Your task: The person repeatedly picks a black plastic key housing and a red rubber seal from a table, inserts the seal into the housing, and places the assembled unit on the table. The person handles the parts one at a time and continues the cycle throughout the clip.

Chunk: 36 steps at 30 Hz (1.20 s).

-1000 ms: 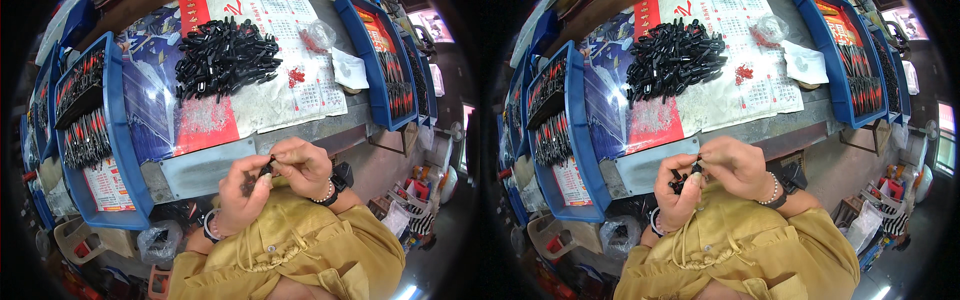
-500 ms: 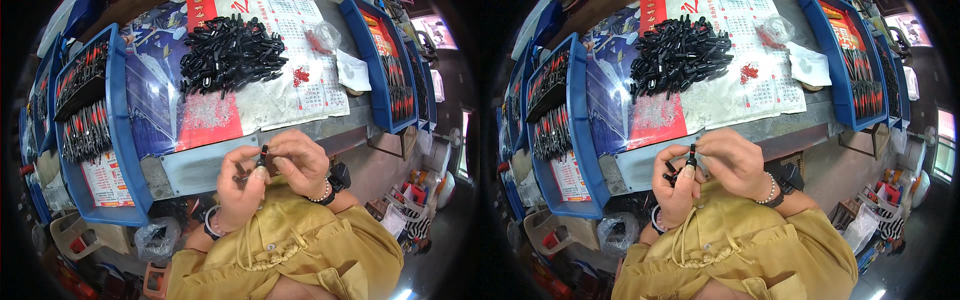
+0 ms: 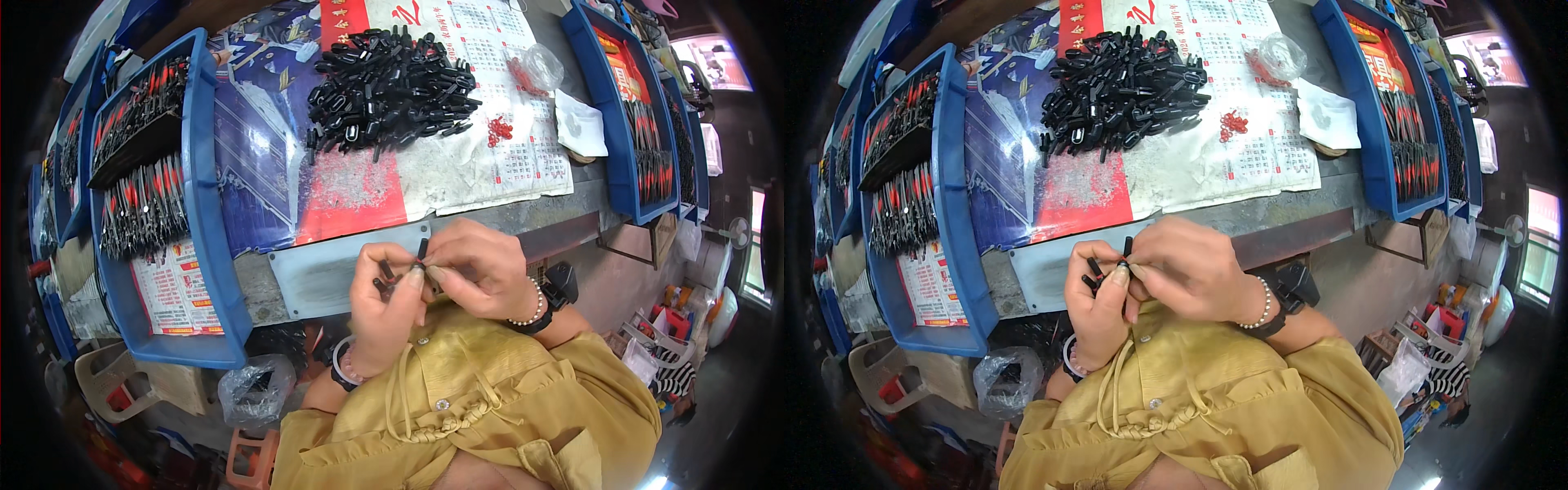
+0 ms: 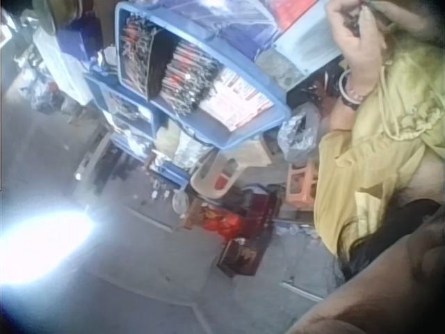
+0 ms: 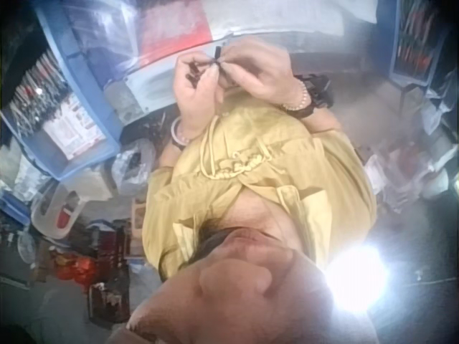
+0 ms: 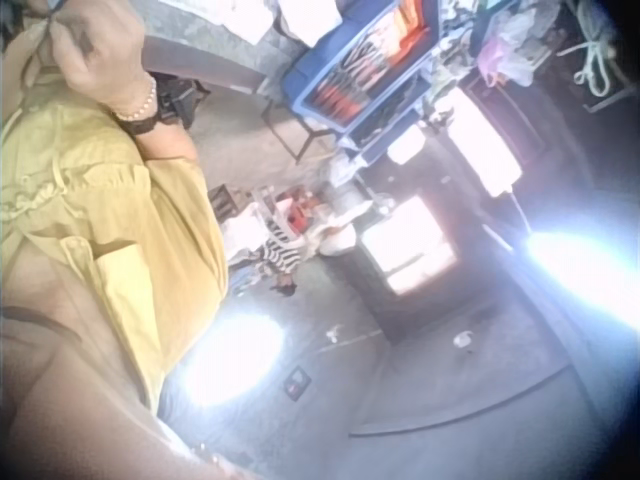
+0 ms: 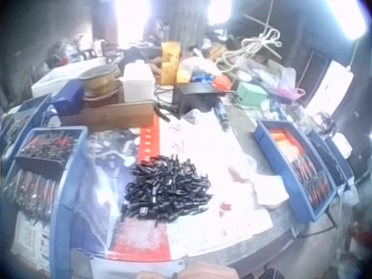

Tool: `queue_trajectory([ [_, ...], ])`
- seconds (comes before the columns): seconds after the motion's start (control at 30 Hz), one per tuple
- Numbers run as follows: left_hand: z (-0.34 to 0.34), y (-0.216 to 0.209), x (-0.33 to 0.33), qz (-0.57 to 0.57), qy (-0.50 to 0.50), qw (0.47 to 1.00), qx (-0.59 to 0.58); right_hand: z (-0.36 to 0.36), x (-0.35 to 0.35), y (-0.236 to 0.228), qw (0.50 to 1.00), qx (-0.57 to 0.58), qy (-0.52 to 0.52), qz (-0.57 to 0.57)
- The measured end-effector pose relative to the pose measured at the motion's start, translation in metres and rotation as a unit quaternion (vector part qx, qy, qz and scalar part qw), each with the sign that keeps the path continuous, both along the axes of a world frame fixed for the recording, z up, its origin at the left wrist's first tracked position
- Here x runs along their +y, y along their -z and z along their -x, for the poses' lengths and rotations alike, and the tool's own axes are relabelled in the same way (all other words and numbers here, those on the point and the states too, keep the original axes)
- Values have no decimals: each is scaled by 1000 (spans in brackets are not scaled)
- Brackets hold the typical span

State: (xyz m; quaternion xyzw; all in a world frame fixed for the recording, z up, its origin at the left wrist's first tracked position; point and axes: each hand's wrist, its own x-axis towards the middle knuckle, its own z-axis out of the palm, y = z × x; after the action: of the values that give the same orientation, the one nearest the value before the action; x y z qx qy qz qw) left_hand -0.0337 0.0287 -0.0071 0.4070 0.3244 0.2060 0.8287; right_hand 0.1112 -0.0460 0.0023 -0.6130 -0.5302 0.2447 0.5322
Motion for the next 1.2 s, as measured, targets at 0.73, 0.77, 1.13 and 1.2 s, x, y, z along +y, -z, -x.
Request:
queue_trajectory([
  [0.73, 49, 24, 27, 261, -71, 943, -193, 0, 166, 32, 872, -481, -87, -33],
  [0.77, 49, 23, 27, 264, -63, 940, -208, -2, 162, 28, 905, -418, -68, -46],
  [1.13, 15, 6, 19, 66, -18, 997, -26, -17, 41, 6, 795, 577, 15, 186],
  [1.2, 6, 5, 14, 39, 5, 999, -11, -17, 29, 10, 810, 557, 22, 183],
])
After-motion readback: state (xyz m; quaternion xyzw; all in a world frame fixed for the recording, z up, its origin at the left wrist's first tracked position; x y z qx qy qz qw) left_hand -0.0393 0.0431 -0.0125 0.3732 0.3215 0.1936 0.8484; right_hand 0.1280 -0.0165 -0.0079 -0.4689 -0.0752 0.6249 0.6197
